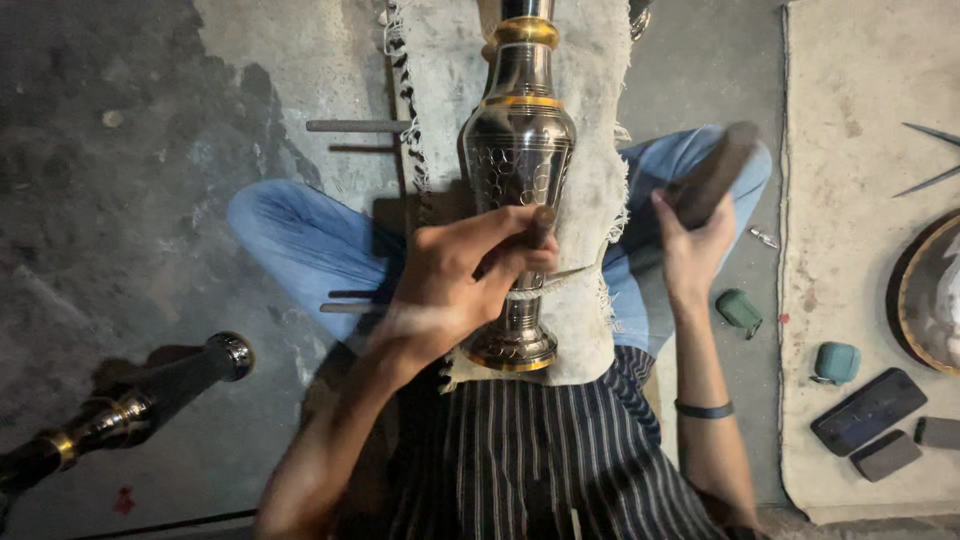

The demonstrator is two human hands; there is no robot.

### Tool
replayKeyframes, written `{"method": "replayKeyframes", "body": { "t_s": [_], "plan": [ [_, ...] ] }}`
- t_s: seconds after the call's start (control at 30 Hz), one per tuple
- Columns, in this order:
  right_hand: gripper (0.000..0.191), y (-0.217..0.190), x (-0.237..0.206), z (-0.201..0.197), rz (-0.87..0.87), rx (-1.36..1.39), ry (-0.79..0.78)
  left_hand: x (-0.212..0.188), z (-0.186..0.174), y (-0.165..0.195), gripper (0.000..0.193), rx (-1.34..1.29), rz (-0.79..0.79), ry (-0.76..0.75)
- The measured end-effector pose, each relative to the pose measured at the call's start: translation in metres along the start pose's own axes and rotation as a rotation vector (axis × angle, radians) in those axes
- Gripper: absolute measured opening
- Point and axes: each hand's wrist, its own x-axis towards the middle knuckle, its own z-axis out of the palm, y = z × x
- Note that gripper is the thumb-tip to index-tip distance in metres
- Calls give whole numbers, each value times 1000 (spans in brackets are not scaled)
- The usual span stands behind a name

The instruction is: The person sits cross-legged on the floor holding a small chisel against the patterned surface of a brass vase and strikes the chisel with a wooden mallet, working repeatedly around the engraved design to decorate the metal surface.

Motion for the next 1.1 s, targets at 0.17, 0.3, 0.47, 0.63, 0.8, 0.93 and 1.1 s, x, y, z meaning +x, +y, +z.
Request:
{"method": "replayKeyframes", "body": {
  "t_s": [0.17, 0.3, 0.47, 0.63, 0.8, 0.93, 1.1],
  "plan": [
    [35, 16, 3, -17, 7, 109, -116, 16, 1, 3, 31, 190, -35, -100],
    [37, -24, 20, -44, -338, -369, -177, 24, 1, 3, 35, 252, 1, -153],
    [38, -89, 34, -52, -228, 122, -191, 23, 4, -1, 37, 239, 7, -150],
    [44, -114, 42, -58, -469, -348, -456, 17, 7, -7, 41, 244, 0, -147],
    [46, -108, 40, -53, -508, -201, -500, 14, 11, -7, 32, 327, -19, -102],
    [47, -120, 38, -49, -276, -95, -498, 14, 12, -4, 42, 314, -28, -108],
    [47, -134, 39, -52, -416, -105, -398, 12, 11, -2, 35, 270, -12, -98]
  ]
}}
